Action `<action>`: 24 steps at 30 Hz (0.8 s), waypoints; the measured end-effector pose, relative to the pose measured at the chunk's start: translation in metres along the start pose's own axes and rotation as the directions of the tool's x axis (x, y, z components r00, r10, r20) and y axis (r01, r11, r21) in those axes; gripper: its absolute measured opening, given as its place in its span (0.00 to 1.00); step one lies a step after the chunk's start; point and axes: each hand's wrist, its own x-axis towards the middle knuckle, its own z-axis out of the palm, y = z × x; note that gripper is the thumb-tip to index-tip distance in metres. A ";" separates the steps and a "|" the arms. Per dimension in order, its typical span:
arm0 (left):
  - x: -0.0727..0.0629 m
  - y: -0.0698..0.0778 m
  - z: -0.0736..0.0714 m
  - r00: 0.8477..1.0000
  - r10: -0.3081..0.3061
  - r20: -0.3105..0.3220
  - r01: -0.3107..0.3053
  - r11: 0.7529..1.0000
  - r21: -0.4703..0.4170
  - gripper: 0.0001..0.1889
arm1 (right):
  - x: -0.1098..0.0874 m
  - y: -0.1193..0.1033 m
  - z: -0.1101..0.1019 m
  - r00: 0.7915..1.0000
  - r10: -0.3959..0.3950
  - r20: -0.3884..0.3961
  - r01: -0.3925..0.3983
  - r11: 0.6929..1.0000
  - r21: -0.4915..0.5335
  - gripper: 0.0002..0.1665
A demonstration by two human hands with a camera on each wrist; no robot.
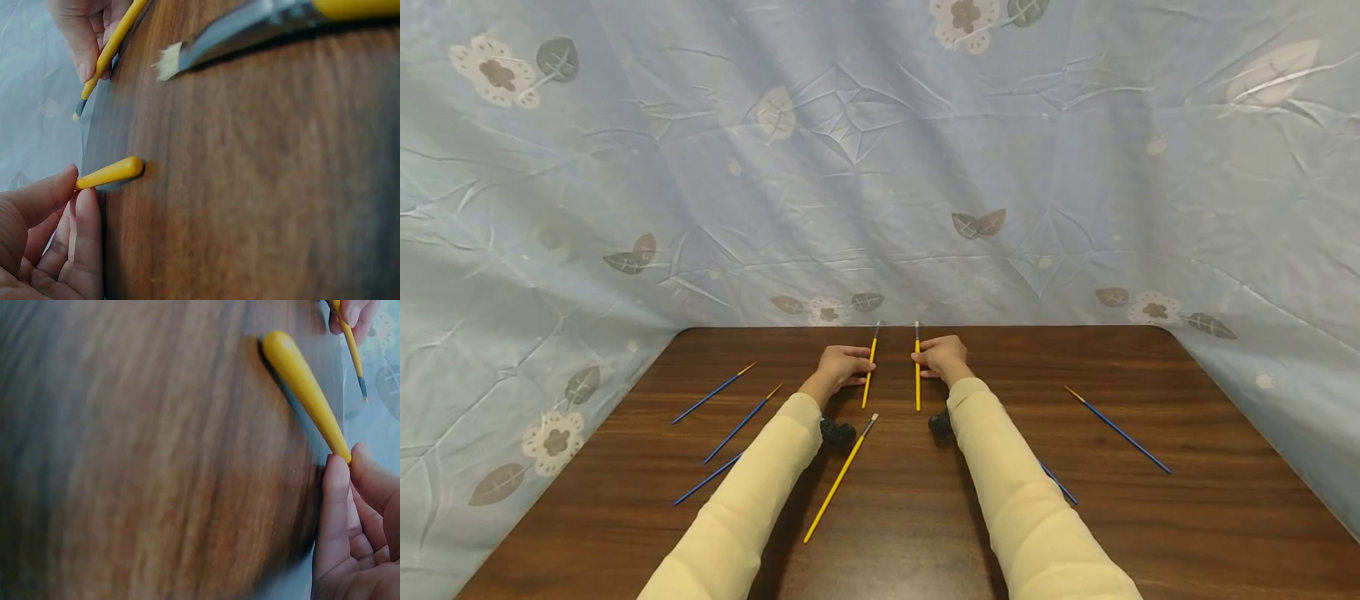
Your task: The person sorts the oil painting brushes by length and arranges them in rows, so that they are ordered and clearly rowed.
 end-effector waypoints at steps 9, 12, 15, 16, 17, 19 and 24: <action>0.010 0.000 0.002 0.998 -0.054 -0.011 0.054 0.998 0.014 0.16 | 0.009 0.002 0.004 1.000 -0.020 -0.015 0.020 0.998 -0.056 0.22; 0.013 -0.001 0.003 0.998 -0.064 -0.015 0.065 0.998 0.020 0.15 | 0.011 0.003 0.006 0.999 -0.023 -0.025 0.021 0.998 -0.064 0.22; 0.014 -0.001 0.004 0.998 -0.063 -0.027 0.064 0.997 0.032 0.15 | 0.012 0.003 0.007 0.999 -0.013 -0.036 0.011 0.998 -0.061 0.22; 0.013 -0.001 0.005 0.998 -0.060 -0.031 0.061 0.998 0.035 0.15 | 0.011 0.004 0.007 0.999 -0.012 -0.037 0.010 0.998 -0.061 0.22; 0.013 -0.001 0.006 0.997 -0.063 -0.039 0.064 0.997 0.044 0.16 | 0.011 0.004 0.007 0.999 -0.010 -0.039 0.008 0.998 -0.059 0.22; 0.012 -0.001 0.007 0.998 -0.048 -0.050 0.051 0.997 0.057 0.17 | 0.010 0.004 0.007 0.999 -0.010 -0.038 0.008 0.998 -0.059 0.22; 0.009 -0.001 0.009 0.997 -0.029 -0.071 0.037 0.994 0.102 0.17 | 0.009 0.004 0.007 1.000 -0.013 -0.024 0.011 0.998 -0.062 0.22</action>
